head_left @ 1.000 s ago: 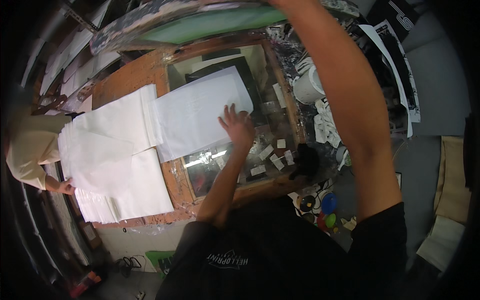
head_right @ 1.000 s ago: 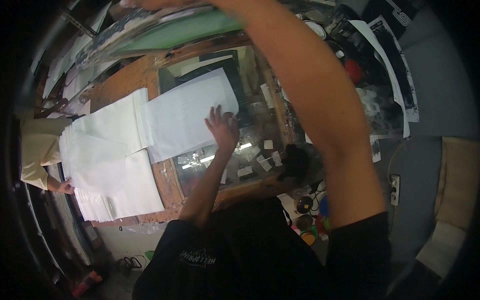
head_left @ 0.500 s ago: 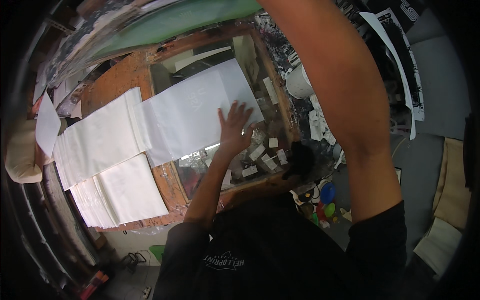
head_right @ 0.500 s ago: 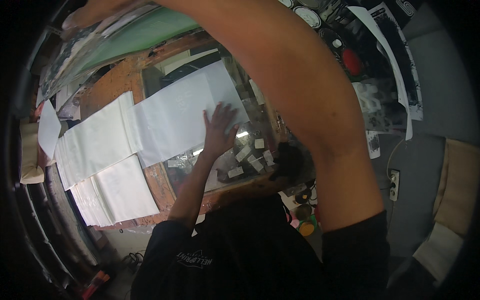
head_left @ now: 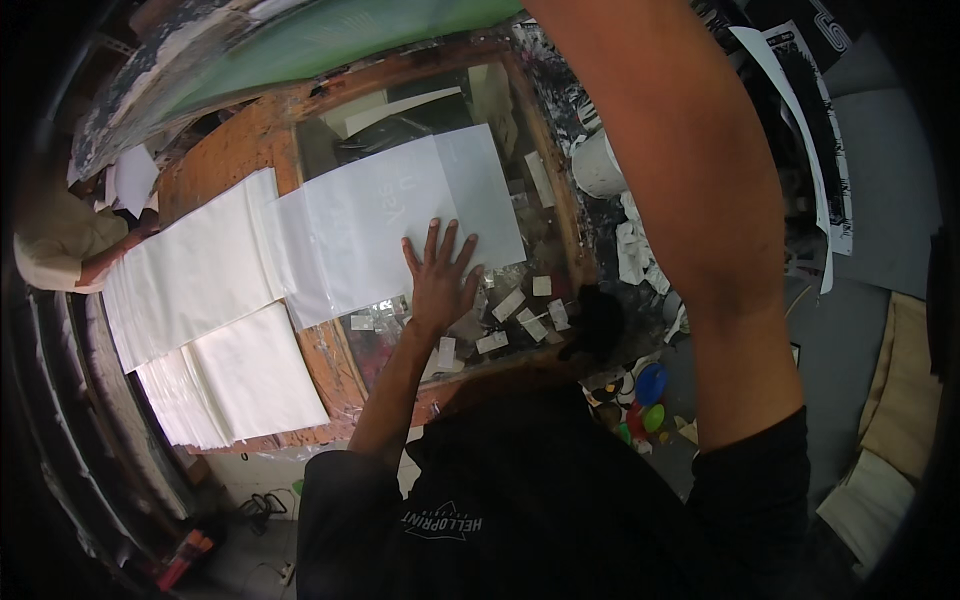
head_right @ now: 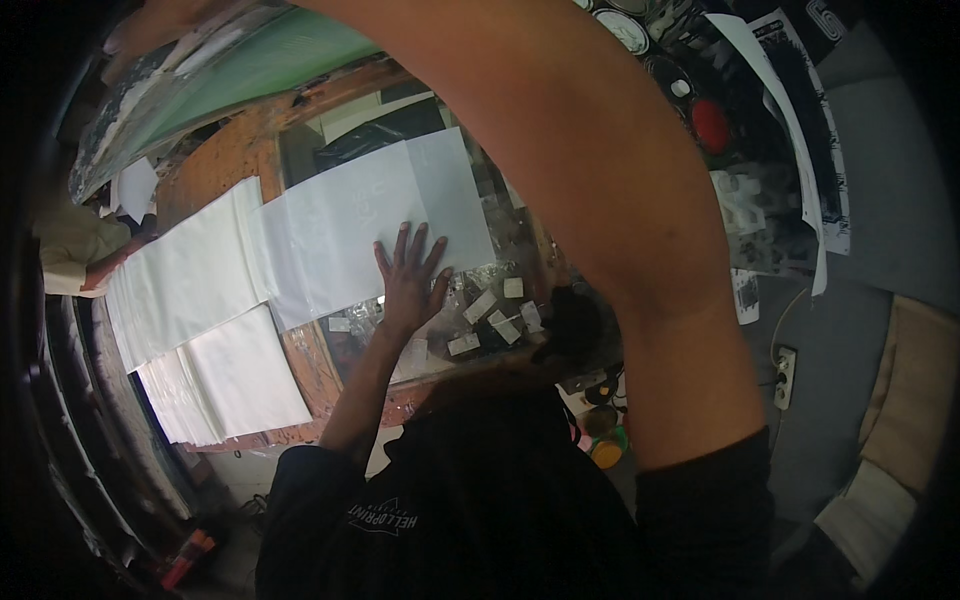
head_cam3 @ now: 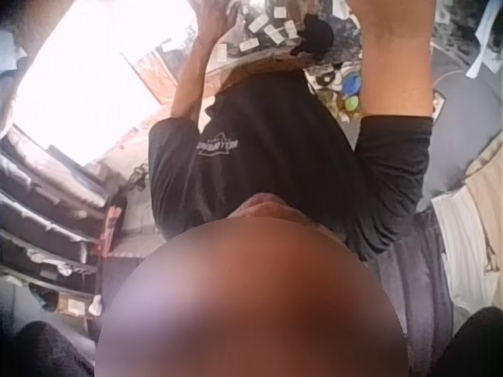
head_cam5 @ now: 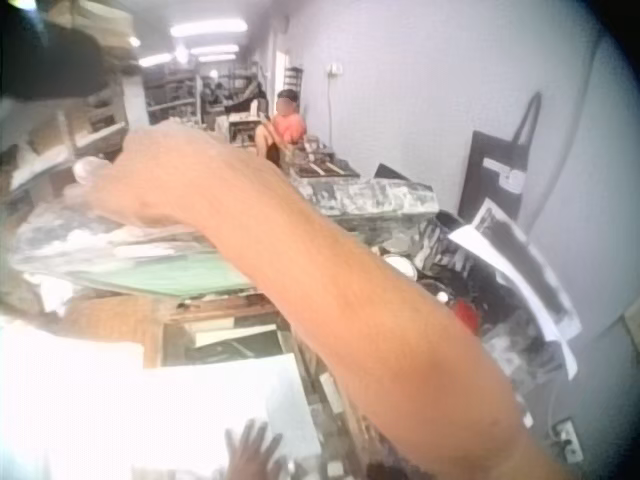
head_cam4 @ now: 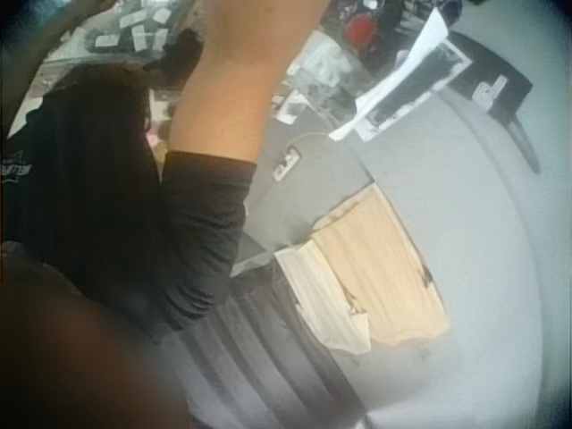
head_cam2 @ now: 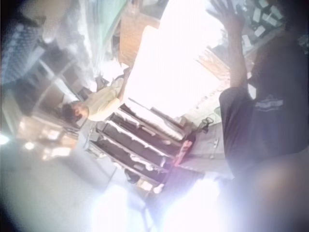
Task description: The person performs screen printing on white fabric pieces. They place a fabric piece under a screen, pull a squeegee across the screen to apply ink, lift the screen, and remove the printed fabric. This cycle repeats for multiple pieces.
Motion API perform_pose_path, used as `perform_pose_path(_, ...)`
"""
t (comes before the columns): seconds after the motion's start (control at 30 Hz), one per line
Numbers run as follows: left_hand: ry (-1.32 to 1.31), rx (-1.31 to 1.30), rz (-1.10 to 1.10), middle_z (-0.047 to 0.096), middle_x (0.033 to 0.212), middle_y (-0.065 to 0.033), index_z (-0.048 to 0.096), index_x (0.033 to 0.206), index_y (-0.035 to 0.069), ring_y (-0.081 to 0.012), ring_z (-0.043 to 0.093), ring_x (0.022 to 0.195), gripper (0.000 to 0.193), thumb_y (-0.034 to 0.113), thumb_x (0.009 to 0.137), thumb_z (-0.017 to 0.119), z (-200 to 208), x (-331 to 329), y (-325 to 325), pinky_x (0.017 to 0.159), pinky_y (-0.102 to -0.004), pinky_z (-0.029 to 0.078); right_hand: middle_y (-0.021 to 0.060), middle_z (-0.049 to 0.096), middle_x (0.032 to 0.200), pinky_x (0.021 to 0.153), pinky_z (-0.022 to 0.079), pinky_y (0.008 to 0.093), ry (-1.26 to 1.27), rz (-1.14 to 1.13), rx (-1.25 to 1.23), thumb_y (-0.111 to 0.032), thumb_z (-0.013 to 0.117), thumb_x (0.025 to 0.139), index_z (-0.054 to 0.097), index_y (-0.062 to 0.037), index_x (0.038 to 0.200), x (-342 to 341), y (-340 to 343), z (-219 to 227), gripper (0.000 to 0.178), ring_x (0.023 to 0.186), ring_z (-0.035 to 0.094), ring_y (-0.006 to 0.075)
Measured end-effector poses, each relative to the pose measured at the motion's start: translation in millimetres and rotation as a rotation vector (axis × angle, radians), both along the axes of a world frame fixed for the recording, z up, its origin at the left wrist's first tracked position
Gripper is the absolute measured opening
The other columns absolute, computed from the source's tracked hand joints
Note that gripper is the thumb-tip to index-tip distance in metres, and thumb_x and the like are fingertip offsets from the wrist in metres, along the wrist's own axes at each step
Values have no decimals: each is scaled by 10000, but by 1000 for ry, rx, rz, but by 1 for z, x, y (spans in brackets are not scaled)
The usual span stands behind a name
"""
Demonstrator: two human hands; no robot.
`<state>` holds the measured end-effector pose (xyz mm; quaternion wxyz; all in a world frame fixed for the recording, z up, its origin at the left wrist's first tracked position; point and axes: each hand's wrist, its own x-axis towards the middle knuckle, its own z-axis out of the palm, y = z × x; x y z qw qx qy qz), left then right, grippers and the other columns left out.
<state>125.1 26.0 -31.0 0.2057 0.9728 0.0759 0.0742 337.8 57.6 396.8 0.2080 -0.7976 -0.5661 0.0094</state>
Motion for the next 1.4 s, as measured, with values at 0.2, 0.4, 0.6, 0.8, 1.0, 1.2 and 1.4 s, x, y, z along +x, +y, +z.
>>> perform_pose_path(0.2, -30, 24, 32, 411, 1562, -154, 588, 1401, 132, -386, 235, 1522, 452, 273, 972, 605, -7, -7, -10, 1150, -765, 67, 221, 689, 930, 785, 558, 442, 54, -46, -26, -504, 470, 1032, 693, 79, 988, -12, 8, -8, 626, 852, 663, 297)
perform_pose_path(0.4, -109, -40, 2, 450, 1535, -158, 586, 1395, 107, -373, 299, 1495, 441, 291, 994, 584, -7, -11, -9, 1150, -764, 92, 45, 492, 538, 502, 427, 377, -52, 6, 44, -525, 505, 1018, 597, -29, 657, -11, -6, -21, 620, 478, 420, 167)
perform_pose_path(0.6, -357, -643, 328, 517, 1471, -179, 546, 1414, 47, -346, 413, 1436, 464, 234, 994, 610, 95, -53, -3, 1201, -586, 225, 139, 701, 713, 679, 535, 477, -247, -112, 200, -645, 558, 940, 730, -78, 950, -63, -24, -120, 593, 690, 717, 295)
perform_pose_path(0.8, -499, -2034, 675, 509, 1417, -138, 495, 1391, 100, -288, 463, 1370, 461, 297, 988, 600, 118, -140, -29, 1153, -554, 337, 141, 680, 941, 771, 472, 460, -68, -8, 49, -121, 696, 844, 657, -60, 1121, -159, -121, -273, 287, 873, 643, 333)
perform_pose_path(1.0, -132, -2031, 1190, 463, 1425, -117, 448, 1396, 114, -241, 487, 1297, 494, 365, 986, 562, 40, -123, -21, 1122, -612, 245, 141, 698, 1110, 872, 459, 450, 253, -18, -108, 67, 621, 776, 623, -52, 1231, -159, -125, -353, 470, 1084, 626, 342)
perform_pose_path(1.2, -208, -2006, 1261, 529, 1301, -93, 515, 1267, 51, -215, 517, 1202, 402, 309, 959, 515, 45, -121, -22, 1076, -588, 282, 146, 666, 1230, 1006, 382, 495, 236, -102, -293, 52, 630, 746, 604, -57, 1263, -201, -143, -365, 528, 1213, 581, 329)
perform_pose_path(1.4, -280, -2029, 1258, 595, 1154, -32, 563, 1130, 128, -206, 552, 1124, 286, 331, 930, 550, 5, -136, -28, 911, -514, 385, 148, 654, 1228, 1004, 346, 511, 28, -104, -104, 58, 604, 752, 607, -48, 1234, -188, -120, -386, 494, 1189, 587, 316)
